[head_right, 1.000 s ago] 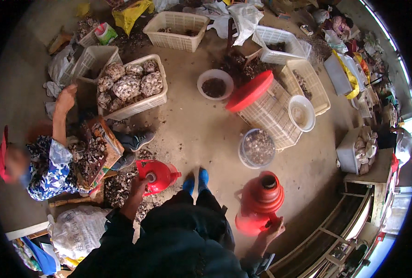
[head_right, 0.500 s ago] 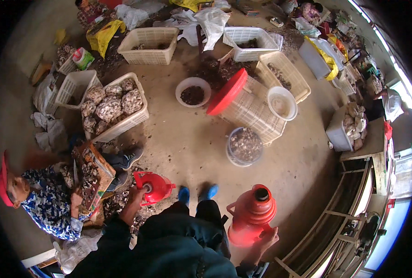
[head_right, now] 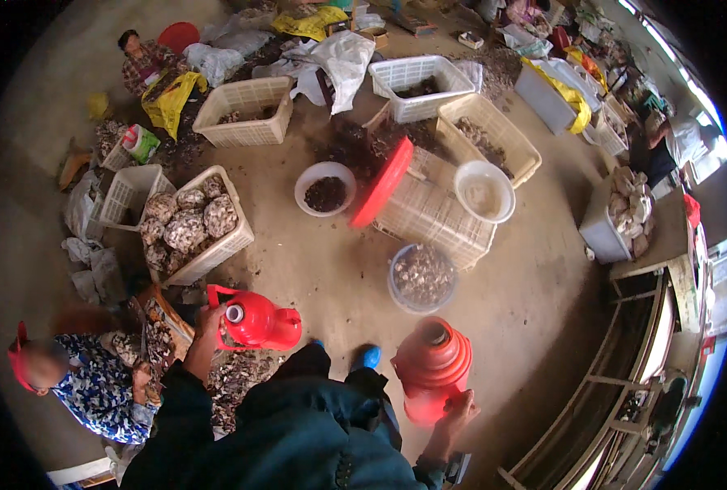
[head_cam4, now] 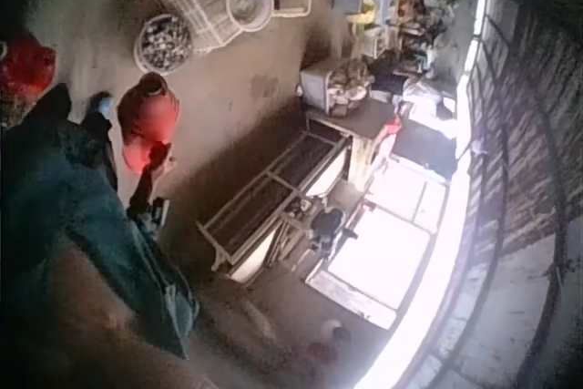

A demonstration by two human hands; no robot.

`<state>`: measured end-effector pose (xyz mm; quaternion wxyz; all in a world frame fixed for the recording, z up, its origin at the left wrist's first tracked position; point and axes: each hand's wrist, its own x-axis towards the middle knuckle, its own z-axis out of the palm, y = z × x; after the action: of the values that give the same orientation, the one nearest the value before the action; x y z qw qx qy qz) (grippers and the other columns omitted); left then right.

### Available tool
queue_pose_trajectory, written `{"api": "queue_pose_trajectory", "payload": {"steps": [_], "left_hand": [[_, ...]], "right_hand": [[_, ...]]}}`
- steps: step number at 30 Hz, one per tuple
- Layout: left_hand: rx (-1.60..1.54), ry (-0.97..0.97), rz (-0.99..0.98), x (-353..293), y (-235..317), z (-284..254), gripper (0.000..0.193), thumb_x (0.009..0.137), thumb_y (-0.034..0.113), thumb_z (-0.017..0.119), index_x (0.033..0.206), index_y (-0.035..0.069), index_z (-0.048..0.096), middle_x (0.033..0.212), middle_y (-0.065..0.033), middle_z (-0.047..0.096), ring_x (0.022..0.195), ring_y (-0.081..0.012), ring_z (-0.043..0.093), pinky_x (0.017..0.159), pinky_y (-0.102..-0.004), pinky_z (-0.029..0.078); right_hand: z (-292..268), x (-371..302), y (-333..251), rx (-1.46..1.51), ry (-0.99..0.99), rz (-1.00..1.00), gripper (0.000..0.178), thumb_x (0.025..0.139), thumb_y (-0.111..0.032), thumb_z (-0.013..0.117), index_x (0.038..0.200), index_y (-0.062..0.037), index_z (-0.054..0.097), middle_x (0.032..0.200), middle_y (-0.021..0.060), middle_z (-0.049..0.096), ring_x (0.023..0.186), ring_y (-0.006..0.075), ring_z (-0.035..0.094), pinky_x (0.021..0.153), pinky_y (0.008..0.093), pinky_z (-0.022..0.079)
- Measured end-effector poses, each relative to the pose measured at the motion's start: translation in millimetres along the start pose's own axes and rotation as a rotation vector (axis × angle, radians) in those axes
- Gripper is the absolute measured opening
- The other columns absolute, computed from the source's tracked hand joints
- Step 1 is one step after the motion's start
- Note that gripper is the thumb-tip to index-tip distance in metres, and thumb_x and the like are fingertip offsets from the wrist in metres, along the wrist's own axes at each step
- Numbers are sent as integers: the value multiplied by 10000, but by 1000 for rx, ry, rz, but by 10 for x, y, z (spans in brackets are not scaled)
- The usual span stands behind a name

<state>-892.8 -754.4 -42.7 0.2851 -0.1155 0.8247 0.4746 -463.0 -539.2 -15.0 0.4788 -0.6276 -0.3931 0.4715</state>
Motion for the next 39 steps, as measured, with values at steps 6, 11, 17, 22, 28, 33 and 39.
{"api": "queue_pose_trajectory", "payload": {"steps": [6,11,17,22,28,33,39], "left_hand": [[-166,-172,193,326,879,202,113,737,133,553,663,79,486,467,21,404,330,-67,349,310,-214,268],[-55,-308,327,796,1632,419,251,687,179,569,880,19,552,629,-5,523,562,-115,485,519,-245,404],[175,-424,582,1418,2544,781,139,735,165,550,769,31,549,584,33,448,507,-56,379,449,-216,313],[95,-500,576,1848,3201,1077,159,739,182,554,747,24,547,597,28,450,548,-63,394,493,-230,337],[166,-601,632,2227,4053,1669,156,754,196,554,692,63,503,556,51,396,468,-34,325,403,-213,259],[113,-708,609,2457,4557,2108,132,756,185,551,698,91,477,526,68,366,417,-14,290,359,-191,207],[43,-765,591,2576,5248,2767,129,756,176,550,691,97,471,519,71,362,379,-16,272,332,-192,183]], "right_hand": [[552,132,-141,-5,-40,-32,405,797,-308,431,509,-24,456,419,22,387,346,84,319,336,215,218],[1181,144,-176,-63,-6,-133,420,806,-319,407,496,-38,444,410,23,377,329,99,318,319,230,231],[1880,54,-249,-50,211,-70,396,807,-306,386,523,-39,456,414,19,382,345,89,314,329,232,220],[2557,1,-338,-31,226,-22,475,820,-336,357,593,13,584,413,22,418,367,81,312,380,241,220],[3172,151,-153,-9,282,2,437,813,-341,369,516,-47,498,407,10,389,369,75,305,379,240,215],[3817,150,-455,-68,318,-42,414,809,-333,375,494,-68,423,405,0,359,362,85,306,360,237,203],[4315,264,-847,65,450,125,392,795,-325,373,483,-89,390,404,10,356,359,90,310,354,237,201]]}}
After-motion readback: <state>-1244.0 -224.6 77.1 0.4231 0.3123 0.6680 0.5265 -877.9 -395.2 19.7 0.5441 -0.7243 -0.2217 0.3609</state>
